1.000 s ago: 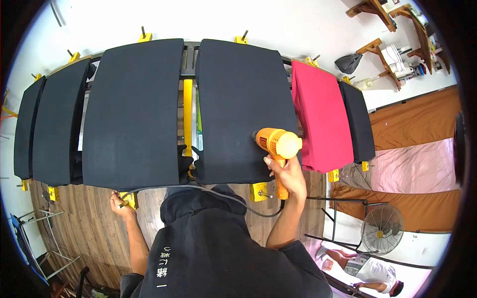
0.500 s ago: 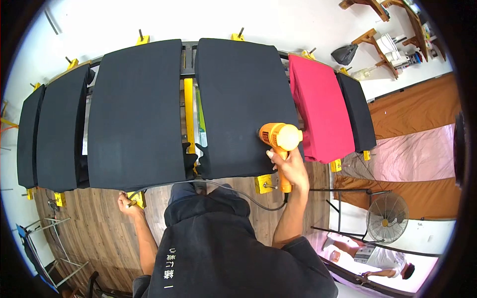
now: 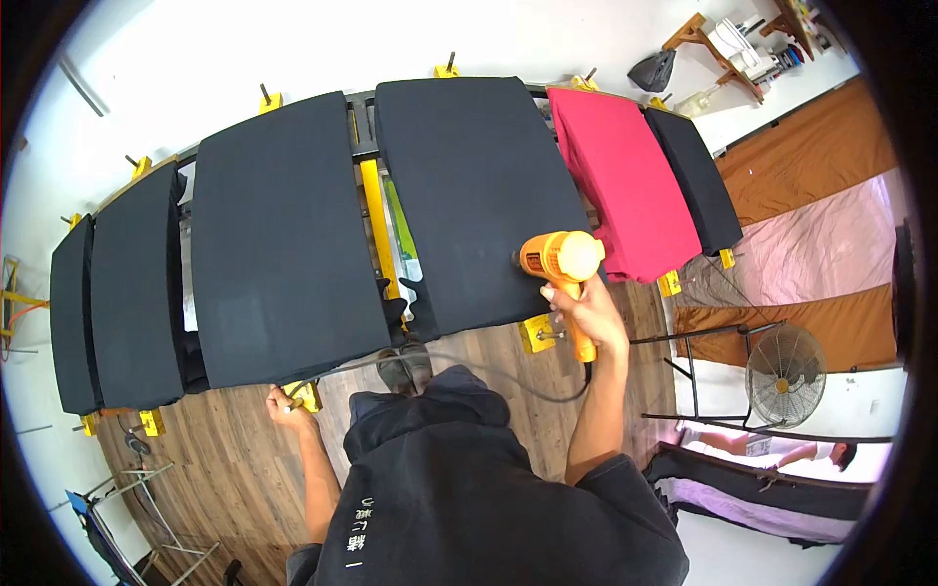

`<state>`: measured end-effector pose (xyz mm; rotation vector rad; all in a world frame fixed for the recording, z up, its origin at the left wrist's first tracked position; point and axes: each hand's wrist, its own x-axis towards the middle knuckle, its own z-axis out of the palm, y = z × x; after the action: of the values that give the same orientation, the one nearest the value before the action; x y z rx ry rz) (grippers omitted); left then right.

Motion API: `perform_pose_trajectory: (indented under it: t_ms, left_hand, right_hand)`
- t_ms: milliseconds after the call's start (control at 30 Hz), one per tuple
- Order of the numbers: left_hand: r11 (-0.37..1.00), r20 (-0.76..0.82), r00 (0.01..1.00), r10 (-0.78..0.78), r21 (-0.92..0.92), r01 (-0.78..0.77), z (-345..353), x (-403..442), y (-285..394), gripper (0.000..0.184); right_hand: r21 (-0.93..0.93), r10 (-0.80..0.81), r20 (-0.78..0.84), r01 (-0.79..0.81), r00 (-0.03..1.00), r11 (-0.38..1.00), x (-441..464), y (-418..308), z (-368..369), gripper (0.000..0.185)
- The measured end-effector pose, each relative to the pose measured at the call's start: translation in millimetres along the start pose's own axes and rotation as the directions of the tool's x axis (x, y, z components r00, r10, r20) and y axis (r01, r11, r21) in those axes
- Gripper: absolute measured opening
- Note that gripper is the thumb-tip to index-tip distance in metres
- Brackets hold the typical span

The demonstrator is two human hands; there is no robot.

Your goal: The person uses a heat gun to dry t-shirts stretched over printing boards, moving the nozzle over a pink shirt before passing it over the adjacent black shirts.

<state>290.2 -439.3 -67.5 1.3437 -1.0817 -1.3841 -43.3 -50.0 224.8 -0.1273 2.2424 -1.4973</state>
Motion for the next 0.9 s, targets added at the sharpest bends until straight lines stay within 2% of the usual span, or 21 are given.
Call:
perform_pose_trajectory:
  t_ms: [100, 133, 233, 267, 367, 400, 500, 533, 600, 633, 700, 767, 833, 867, 900]
  left_hand:
    - [0.998, 0.013, 1.0, -0.004, 0.055, 0.003, 1.6, 1.5, -0.4, 0.023]
    - [0.997, 0.013, 1.0, 0.006, 0.082, -0.007, -1.0, 2.4, -2.0, 0.023]
    - [0.984, 0.006, 1.0, 0.018, 0.176, -0.019, -1.3, 2.9, -2.7, 0.023]
    - [0.984, 0.008, 1.0, 0.023, 0.177, -0.024, -0.4, 2.5, -2.0, 0.023]
    - [0.982, 0.011, 0.999, 0.041, 0.186, -0.042, -0.9, 1.8, -1.9, 0.024]
    - [0.982, -0.013, 0.999, 0.05, 0.181, -0.047, 1.1, 0.1, -1.8, 0.025]
    - [0.961, 0.008, 0.986, 0.165, 0.222, -0.162, 3.0, -2.1, 1.6, 0.028]
    - [0.961, -0.006, 0.984, 0.179, 0.213, -0.174, 4.4, -2.7, 1.4, 0.029]
    - [0.964, -0.042, 0.979, 0.2, 0.186, -0.189, 6.6, -0.6, 0.0, 0.032]
    - [0.956, -0.066, 0.977, 0.204, 0.23, -0.184, 6.3, 0.5, -2.4, 0.033]
    - [0.963, -0.093, 0.969, 0.23, 0.163, -0.214, 4.8, 4.0, -8.8, 0.033]
    - [0.967, -0.158, 0.967, 0.202, 0.186, -0.171, 5.5, 3.8, -9.5, 0.034]
    - [0.905, -0.224, 0.936, 0.271, 0.39, -0.169, -0.7, 9.5, -18.4, 0.037]
    - [0.916, -0.309, 0.916, 0.258, 0.38, -0.13, -1.0, 14.7, -24.8, 0.039]
    - [0.947, -0.359, 0.908, 0.217, 0.303, -0.107, 1.8, 12.6, -22.3, 0.038]
  right_hand:
    - [0.097, 0.05, 0.004, -0.05, 0.999, 0.994, -12.5, -2.2, 0.0, 0.042]
    - [0.092, 0.023, -0.058, -0.018, 0.998, 0.996, -13.4, 2.5, 3.9, 0.043]
    - [0.006, -0.031, -0.052, 0.031, 0.998, 0.999, -16.4, 8.9, 4.9, 0.041]
    - [0.106, -0.005, 0.04, 0.001, 0.999, 0.994, -20.7, 6.2, 0.8, 0.041]
    - [0.143, 0.033, 0.021, -0.036, 0.999, 0.989, -24.8, 9.3, -0.8, 0.043]
    - [0.135, 0.041, -0.037, -0.035, 0.999, 0.99, -25.5, 8.8, 3.3, 0.042]
    - [-0.007, -0.047, -0.052, 0.047, 0.998, 0.999, -24.5, 19.8, 3.9, 0.042]
    - [0.023, -0.012, 0.03, 0.011, 0.999, 1.0, -27.1, 16.2, -2.1, 0.043]
    - [0.06, -0.01, 0.048, 0.007, 0.999, 0.998, -26.3, 16.5, -6.7, 0.044]
    - [0.079, -0.006, 0.06, 0.001, 0.998, 0.997, -27.0, 18.8, -6.9, 0.044]
    - [0.006, -0.089, -0.087, 0.09, 0.992, 0.996, -27.4, 22.3, 2.3, 0.044]
    - [-0.124, -0.243, -0.021, 0.239, 0.97, 0.963, -26.9, 29.4, -6.7, 0.045]
    - [-0.012, -0.093, 0.077, 0.094, 0.993, 0.995, -25.9, 27.1, -22.3, 0.046]
    - [0.032, -0.016, 0.139, 0.011, 0.99, 0.999, -25.9, 27.4, -27.7, 0.047]
    - [0.004, -0.097, 0.088, 0.097, 0.991, 0.995, -24.4, 31.4, -29.0, 0.046]
